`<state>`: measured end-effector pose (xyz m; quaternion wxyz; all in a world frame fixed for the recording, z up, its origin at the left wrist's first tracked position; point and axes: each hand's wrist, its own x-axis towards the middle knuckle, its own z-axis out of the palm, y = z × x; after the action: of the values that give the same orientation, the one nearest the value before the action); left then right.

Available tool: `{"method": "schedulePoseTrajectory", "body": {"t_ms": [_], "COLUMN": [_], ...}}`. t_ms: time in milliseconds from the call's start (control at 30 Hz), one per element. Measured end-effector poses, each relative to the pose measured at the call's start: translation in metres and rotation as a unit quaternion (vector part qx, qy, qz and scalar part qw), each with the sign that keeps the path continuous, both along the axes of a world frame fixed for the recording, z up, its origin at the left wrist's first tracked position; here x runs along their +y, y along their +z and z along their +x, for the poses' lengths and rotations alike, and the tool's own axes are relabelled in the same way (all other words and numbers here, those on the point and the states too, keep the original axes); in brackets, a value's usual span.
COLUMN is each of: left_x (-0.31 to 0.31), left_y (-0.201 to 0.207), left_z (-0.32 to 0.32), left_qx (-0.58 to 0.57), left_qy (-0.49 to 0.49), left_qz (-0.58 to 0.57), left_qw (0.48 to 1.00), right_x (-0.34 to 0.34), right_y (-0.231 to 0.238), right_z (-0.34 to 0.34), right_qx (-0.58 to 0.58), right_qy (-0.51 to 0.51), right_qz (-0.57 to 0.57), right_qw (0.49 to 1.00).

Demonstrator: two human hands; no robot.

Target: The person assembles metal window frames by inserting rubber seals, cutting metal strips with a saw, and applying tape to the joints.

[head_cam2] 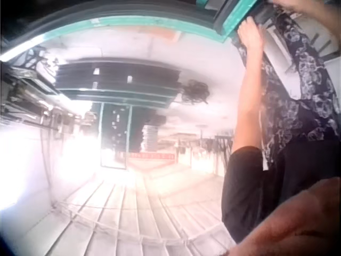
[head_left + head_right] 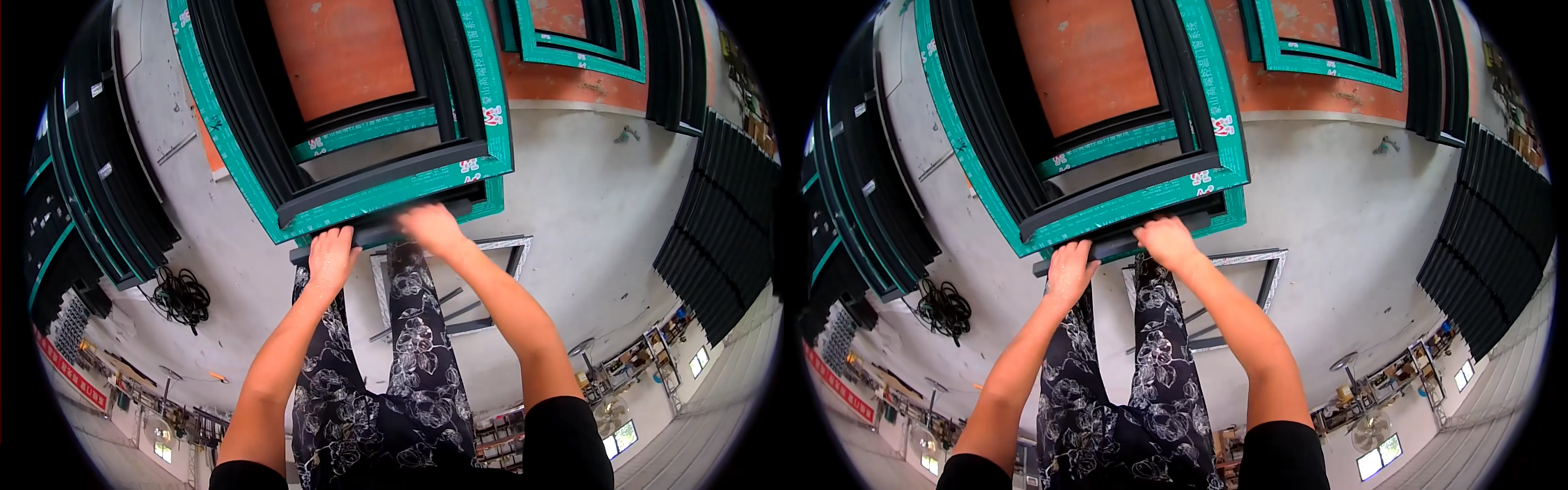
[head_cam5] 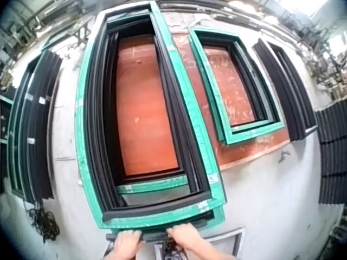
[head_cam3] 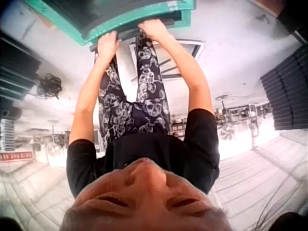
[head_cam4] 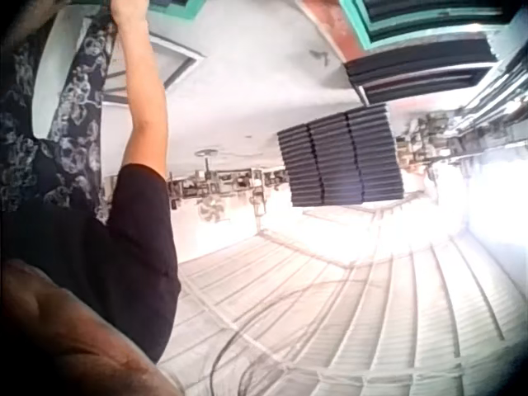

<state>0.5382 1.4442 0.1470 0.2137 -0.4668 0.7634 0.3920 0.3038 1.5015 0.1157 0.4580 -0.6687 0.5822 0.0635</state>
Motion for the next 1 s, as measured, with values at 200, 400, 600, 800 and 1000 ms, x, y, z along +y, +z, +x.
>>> {"method": "schedulePoseTrajectory", "body": {"t_ms": [200,400,600,800,1000], "left_x": [0.026,0.024,0.013,0.019,0.003], "left_y": [-0.036,-0.045,-0.055,-0.063,-0.047], "left_z": [0.006,-0.006,-0.008,-0.02,-0.033], "left_qx": [-0.003,-0.011,-0.059,-0.047,-0.048], "left_qy": [0.0,0.014,0.03,0.037,0.04], "left_qz": [-0.024,0.007,0.068,0.073,0.042], "left_qw": [1.0,1.0,0.995,0.996,0.997], "right_x": [-0.013,-0.004,-0.003,0.0,-0.008], "right_y": [-0.008,-0.02,-0.04,-0.04,-0.032], "right_z": [-0.006,-0.012,-0.007,-0.014,-0.015], "right_qx": [-0.029,0.019,0.045,0.037,0.072], "right_qy": [-0.051,-0.016,-0.021,-0.001,-0.033], "right_qz": [0.037,-0.06,-0.053,-0.063,0.05], "right_qw": [0.998,0.998,0.997,0.997,0.996]}}
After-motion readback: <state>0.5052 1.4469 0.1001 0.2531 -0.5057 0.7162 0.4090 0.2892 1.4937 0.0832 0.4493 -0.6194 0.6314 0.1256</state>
